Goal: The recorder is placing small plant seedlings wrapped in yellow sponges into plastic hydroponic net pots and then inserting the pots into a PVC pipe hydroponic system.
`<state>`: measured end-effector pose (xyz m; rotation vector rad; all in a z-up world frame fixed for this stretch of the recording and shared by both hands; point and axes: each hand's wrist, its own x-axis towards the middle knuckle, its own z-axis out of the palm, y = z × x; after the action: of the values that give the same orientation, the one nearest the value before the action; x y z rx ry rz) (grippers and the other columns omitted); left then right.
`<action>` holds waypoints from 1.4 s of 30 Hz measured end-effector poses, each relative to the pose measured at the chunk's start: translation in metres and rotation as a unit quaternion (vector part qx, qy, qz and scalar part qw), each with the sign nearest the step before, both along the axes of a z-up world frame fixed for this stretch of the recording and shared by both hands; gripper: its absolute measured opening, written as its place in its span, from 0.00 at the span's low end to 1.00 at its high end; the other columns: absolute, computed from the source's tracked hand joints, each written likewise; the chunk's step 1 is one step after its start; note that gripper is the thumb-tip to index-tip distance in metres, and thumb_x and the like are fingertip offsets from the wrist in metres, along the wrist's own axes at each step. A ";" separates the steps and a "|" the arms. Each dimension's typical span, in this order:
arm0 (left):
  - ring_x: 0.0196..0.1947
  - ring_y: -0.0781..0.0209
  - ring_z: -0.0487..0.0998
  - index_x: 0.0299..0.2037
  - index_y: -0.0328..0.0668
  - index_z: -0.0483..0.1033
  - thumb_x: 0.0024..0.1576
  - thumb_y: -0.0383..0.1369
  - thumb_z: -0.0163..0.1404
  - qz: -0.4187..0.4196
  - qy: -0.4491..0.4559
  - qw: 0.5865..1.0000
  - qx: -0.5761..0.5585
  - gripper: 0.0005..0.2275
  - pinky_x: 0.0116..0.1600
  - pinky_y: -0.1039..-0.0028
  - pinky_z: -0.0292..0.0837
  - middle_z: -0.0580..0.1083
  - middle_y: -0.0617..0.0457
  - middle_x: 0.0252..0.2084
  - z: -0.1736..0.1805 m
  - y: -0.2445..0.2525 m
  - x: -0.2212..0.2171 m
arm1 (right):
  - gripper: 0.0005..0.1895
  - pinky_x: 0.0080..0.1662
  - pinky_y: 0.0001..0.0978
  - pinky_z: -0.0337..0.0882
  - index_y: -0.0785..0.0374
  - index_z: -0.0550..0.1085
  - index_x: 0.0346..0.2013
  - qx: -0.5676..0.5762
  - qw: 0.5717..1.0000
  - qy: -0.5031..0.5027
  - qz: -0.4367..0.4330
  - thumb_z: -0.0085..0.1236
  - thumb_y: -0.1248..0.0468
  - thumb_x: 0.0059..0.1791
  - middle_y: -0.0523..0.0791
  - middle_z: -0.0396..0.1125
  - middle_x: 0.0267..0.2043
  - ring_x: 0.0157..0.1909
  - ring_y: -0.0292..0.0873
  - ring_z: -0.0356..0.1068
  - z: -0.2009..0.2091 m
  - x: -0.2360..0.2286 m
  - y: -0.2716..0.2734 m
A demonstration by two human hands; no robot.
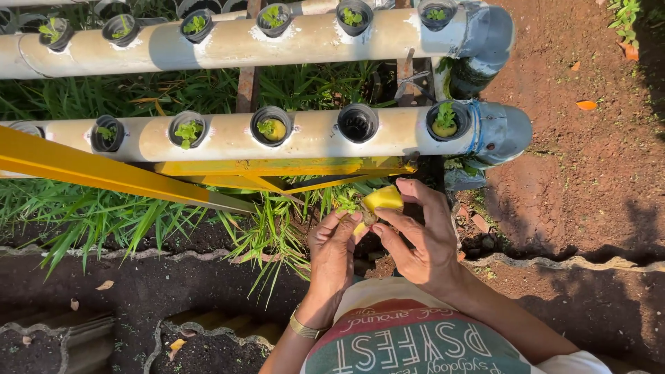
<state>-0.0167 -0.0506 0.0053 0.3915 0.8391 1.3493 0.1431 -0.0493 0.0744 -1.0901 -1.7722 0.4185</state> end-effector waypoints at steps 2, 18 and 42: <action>0.40 0.64 0.81 0.41 0.30 0.79 0.60 0.21 0.54 -0.011 -0.014 1.000 -0.002 0.03 0.50 0.70 0.79 0.79 0.51 0.40 -0.002 -0.001 0.003 | 0.19 0.58 0.40 0.70 0.69 0.76 0.49 0.001 1.000 -0.014 -0.008 0.69 0.71 0.44 0.55 0.60 0.65 0.62 0.53 0.65 -0.004 -0.003 0.002; 0.43 0.66 0.80 0.54 0.28 0.78 0.63 0.22 0.50 -0.065 0.082 0.992 0.073 0.11 0.50 0.76 0.77 0.79 0.50 0.47 -0.001 -0.006 0.003 | 0.08 0.60 0.34 0.70 0.68 0.80 0.41 -0.308 0.882 0.346 0.086 0.60 0.75 0.48 0.51 0.65 0.67 0.62 0.42 0.68 -0.053 0.016 0.021; 0.42 0.68 0.79 0.52 0.32 0.80 0.60 0.19 0.55 -0.012 0.101 0.988 0.113 0.11 0.47 0.77 0.78 0.77 0.53 0.46 -0.012 0.009 0.010 | 0.13 0.61 0.37 0.69 0.68 0.78 0.46 -0.208 0.963 0.163 0.041 0.65 0.70 0.47 0.51 0.64 0.68 0.66 0.46 0.65 -0.035 0.002 0.022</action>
<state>-0.0070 -0.0417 -0.0064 0.7243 0.8463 1.4018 0.1452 -0.0272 0.0398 -1.1558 -1.4710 0.9985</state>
